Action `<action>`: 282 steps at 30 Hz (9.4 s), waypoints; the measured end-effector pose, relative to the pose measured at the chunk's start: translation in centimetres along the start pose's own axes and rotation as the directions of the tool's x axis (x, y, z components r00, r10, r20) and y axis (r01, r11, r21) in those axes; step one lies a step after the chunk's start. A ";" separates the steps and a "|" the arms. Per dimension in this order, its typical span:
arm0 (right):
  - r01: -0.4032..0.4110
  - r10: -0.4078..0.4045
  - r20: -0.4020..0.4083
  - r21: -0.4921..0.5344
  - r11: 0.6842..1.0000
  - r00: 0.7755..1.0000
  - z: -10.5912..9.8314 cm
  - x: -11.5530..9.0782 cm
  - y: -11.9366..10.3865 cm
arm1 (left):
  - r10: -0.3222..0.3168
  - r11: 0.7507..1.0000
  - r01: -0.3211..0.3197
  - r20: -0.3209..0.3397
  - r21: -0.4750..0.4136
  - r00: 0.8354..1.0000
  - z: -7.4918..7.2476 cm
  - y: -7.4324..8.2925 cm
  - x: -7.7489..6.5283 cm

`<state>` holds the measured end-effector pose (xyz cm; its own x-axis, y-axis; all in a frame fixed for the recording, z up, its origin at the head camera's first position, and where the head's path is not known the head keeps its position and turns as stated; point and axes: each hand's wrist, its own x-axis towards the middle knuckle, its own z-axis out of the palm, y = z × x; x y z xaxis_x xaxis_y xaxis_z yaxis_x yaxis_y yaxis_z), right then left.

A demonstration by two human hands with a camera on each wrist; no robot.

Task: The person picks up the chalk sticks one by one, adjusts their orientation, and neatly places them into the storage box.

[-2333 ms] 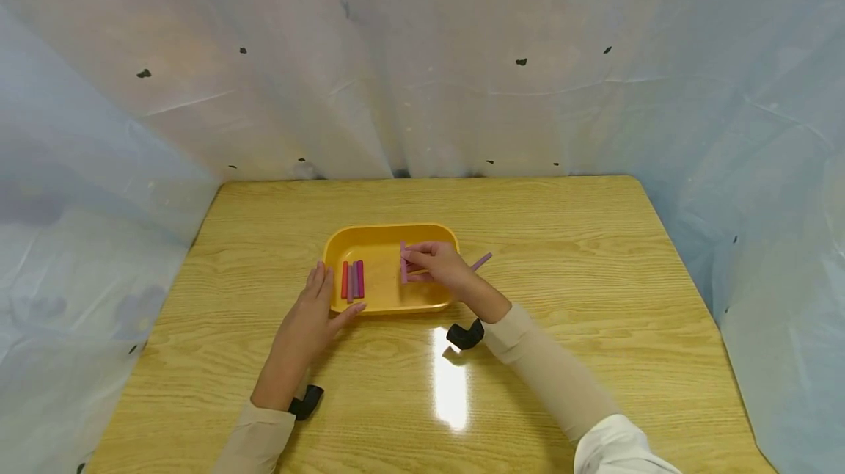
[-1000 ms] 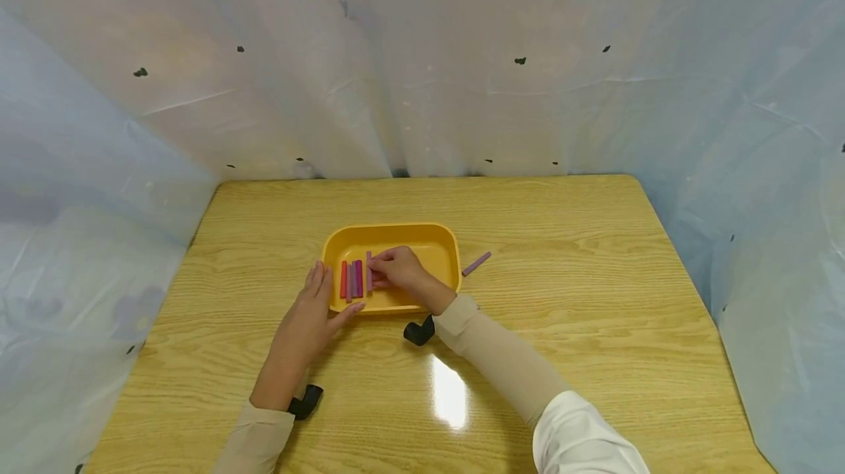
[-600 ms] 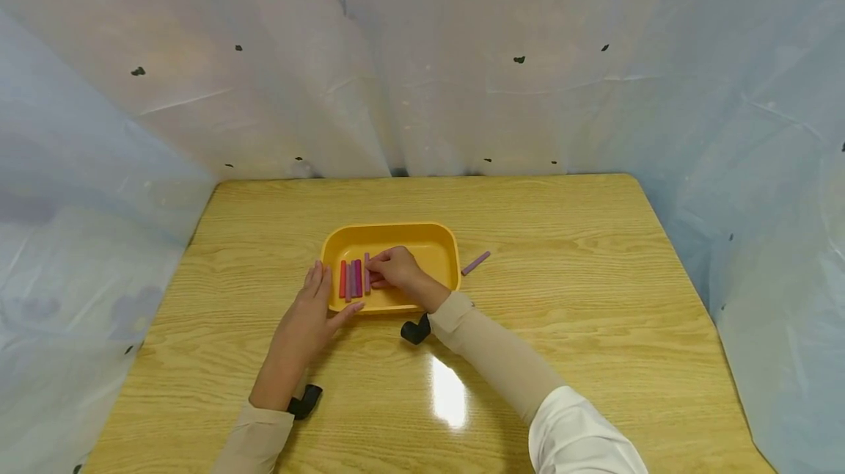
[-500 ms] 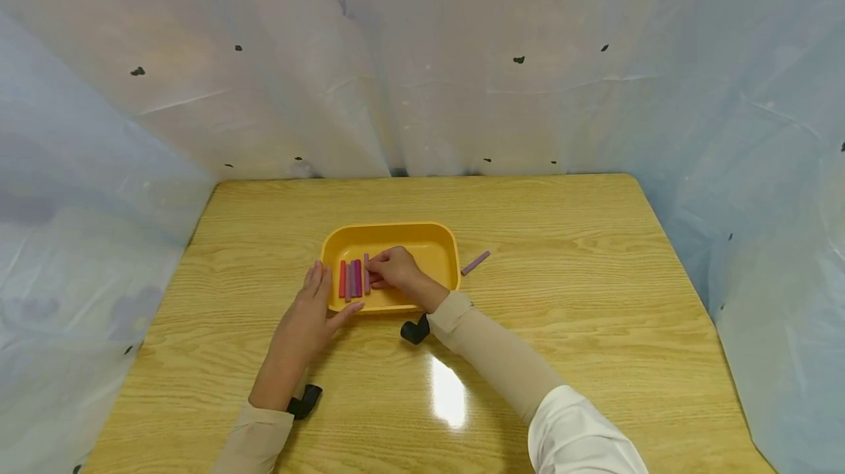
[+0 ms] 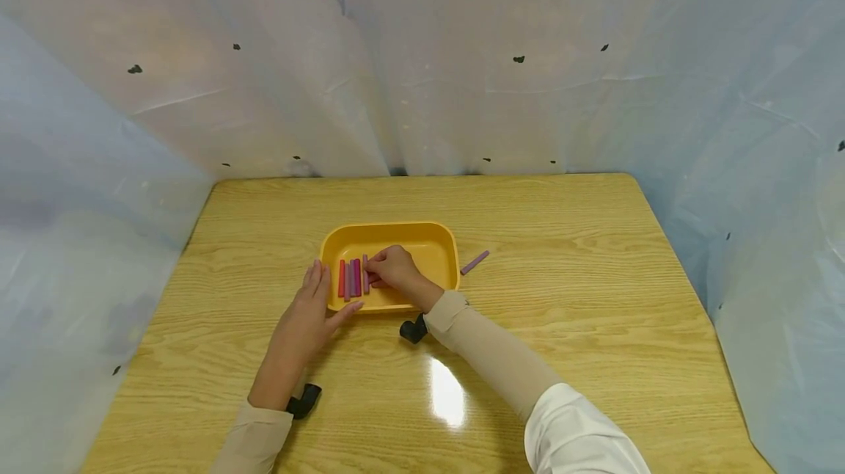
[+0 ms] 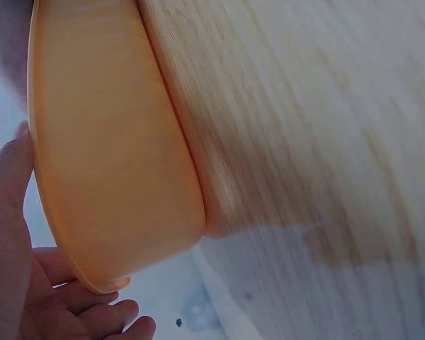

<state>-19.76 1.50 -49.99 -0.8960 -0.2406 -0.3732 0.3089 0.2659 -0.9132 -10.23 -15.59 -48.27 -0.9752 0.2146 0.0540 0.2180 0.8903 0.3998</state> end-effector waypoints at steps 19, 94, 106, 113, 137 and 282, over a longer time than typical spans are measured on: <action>0.011 -0.011 0.009 -0.007 1.000 1.000 0.0 -0.1 -0.1 | -0.008 1.000 0.008 0.007 0.012 1.000 -0.1 0.1 0.1; 0.214 -0.239 0.055 0.285 0.934 0.969 -1.6 -2.3 -2.3 | -0.010 1.000 0.010 0.004 0.020 1.000 0.1 -0.3 0.2; 0.417 -0.431 0.035 0.196 0.888 0.902 -6.8 -5.1 -3.3 | -0.020 1.000 0.020 0.009 -0.004 1.000 0.1 -0.3 0.1; 0.446 -0.446 -0.027 0.124 0.886 0.895 -10.8 -5.5 -2.8 | -0.001 1.000 0.001 -0.018 -0.003 1.000 0.2 -0.5 0.0; 0.405 -0.385 0.134 -0.414 0.816 0.913 -19.0 -4.3 3.9 | -0.005 1.000 0.005 -0.009 -0.004 1.000 0.3 -0.7 -0.1; 0.142 -0.190 0.145 0.290 0.947 0.971 -12.4 -5.2 -0.6 | -0.027 1.000 0.027 -0.003 -0.015 1.000 0.1 -0.2 0.1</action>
<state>-19.28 14.18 -45.43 -0.8826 -0.4191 -0.2129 0.2577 -0.0528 -0.9648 -10.35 -15.66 -48.46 -0.9808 0.1896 0.0456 0.1913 0.8896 0.4148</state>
